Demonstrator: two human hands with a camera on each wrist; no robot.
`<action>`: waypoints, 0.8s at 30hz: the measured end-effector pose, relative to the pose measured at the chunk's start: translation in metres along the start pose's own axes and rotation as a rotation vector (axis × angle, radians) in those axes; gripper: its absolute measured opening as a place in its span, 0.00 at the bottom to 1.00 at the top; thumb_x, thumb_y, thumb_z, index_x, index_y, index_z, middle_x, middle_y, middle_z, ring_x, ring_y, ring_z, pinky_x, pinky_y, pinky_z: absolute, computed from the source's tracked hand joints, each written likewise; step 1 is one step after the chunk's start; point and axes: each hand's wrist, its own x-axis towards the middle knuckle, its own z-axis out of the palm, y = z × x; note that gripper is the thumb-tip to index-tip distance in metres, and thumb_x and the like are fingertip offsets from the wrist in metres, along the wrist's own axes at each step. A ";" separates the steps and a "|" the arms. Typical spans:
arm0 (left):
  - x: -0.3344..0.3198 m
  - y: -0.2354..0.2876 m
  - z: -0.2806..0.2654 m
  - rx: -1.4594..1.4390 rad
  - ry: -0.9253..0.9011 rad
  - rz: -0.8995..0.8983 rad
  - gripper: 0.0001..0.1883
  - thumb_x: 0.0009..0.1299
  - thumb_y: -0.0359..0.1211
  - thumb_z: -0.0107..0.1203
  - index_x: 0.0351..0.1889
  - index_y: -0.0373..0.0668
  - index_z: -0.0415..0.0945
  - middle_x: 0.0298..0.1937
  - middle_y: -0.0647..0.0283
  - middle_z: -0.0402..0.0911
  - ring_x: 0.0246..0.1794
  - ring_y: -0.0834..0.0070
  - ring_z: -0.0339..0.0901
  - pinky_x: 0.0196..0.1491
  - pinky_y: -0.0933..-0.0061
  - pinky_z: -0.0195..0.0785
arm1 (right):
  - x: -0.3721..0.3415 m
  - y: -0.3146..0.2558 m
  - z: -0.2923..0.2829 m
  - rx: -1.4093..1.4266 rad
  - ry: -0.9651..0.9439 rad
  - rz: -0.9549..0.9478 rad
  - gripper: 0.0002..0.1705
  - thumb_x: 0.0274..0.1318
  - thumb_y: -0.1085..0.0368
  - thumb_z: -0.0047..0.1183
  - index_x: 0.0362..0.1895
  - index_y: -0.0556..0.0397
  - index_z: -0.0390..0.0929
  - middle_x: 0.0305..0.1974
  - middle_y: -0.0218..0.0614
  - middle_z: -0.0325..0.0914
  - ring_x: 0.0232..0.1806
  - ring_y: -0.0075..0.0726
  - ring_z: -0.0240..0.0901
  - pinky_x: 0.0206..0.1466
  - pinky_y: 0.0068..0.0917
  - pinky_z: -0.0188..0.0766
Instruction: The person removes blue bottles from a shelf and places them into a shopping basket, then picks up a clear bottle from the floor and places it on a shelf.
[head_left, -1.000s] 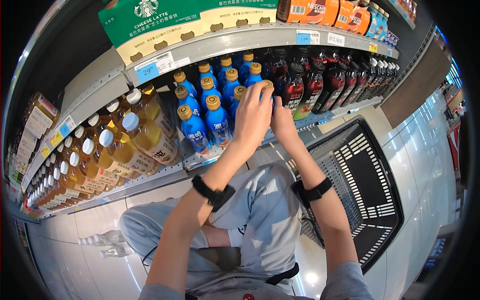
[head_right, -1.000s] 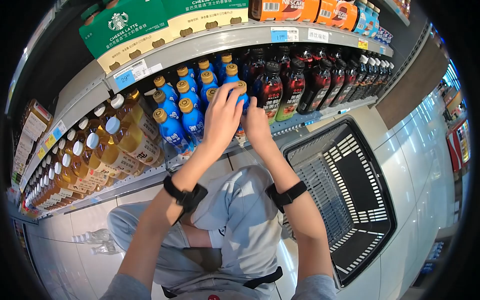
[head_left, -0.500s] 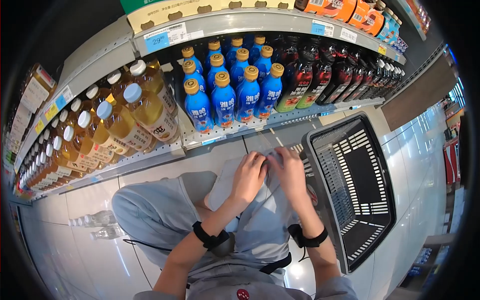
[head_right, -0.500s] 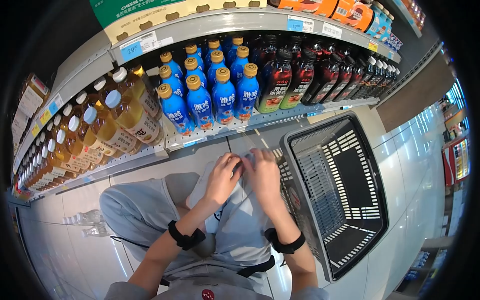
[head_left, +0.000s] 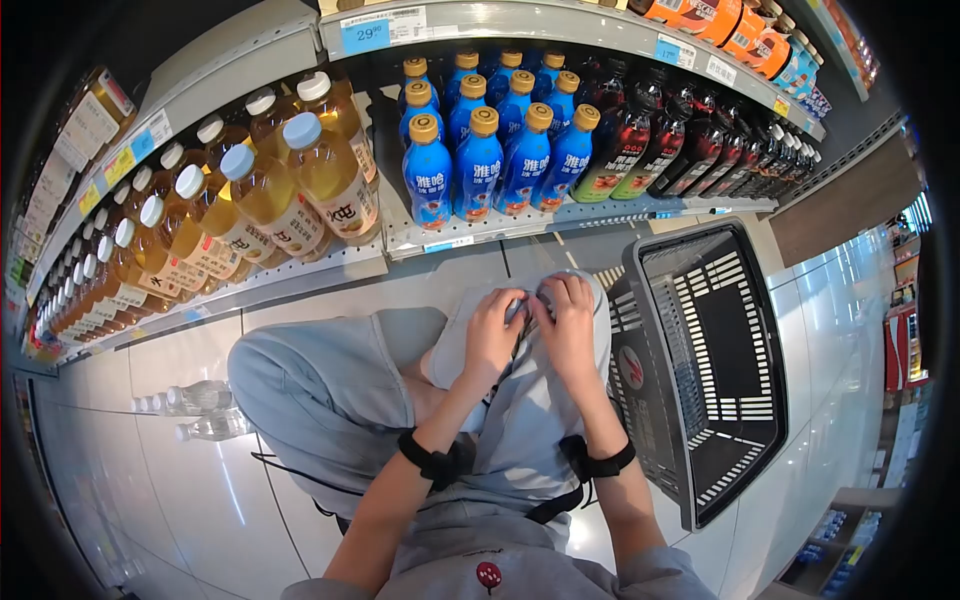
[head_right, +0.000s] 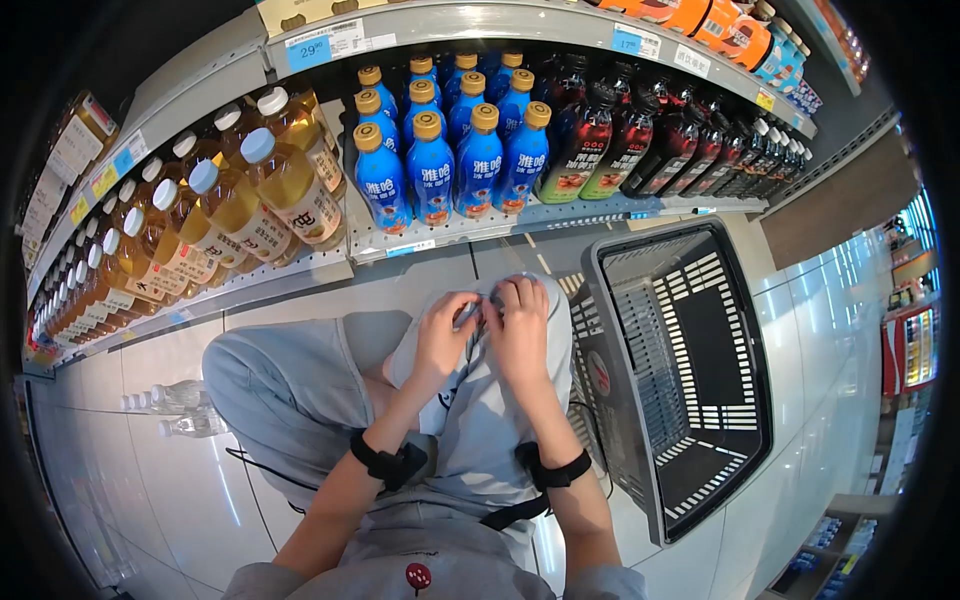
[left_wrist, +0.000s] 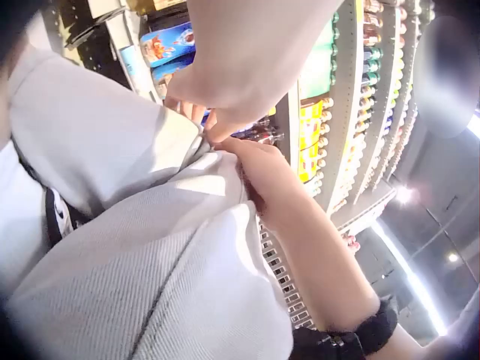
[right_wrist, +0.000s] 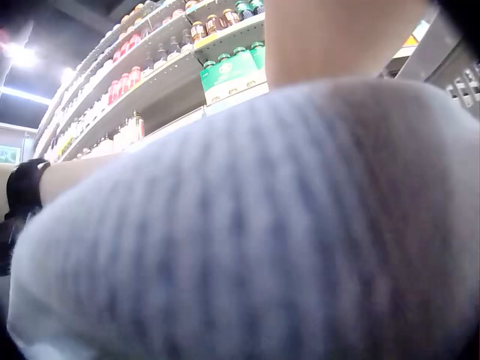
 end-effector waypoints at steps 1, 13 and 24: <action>0.003 -0.003 0.001 0.007 -0.009 -0.007 0.14 0.58 0.22 0.58 0.43 0.41 0.75 0.41 0.57 0.80 0.41 0.59 0.77 0.43 0.62 0.70 | 0.000 0.001 -0.001 0.015 -0.014 0.007 0.13 0.47 0.69 0.58 0.38 0.61 0.74 0.42 0.47 0.72 0.47 0.56 0.66 0.60 0.45 0.59; 0.019 -0.005 -0.003 -0.011 -0.028 -0.081 0.11 0.54 0.19 0.56 0.36 0.37 0.78 0.32 0.54 0.82 0.30 0.60 0.80 0.37 0.64 0.72 | -0.002 -0.001 0.007 -0.062 0.048 -0.005 0.13 0.48 0.67 0.58 0.38 0.60 0.75 0.42 0.45 0.72 0.48 0.54 0.66 0.61 0.45 0.57; 0.001 0.008 0.000 0.238 0.027 0.111 0.12 0.57 0.22 0.56 0.40 0.40 0.75 0.43 0.57 0.77 0.42 0.57 0.76 0.41 0.59 0.70 | -0.008 -0.003 -0.013 0.163 0.003 0.103 0.12 0.50 0.67 0.57 0.39 0.61 0.76 0.40 0.48 0.75 0.44 0.56 0.71 0.59 0.47 0.62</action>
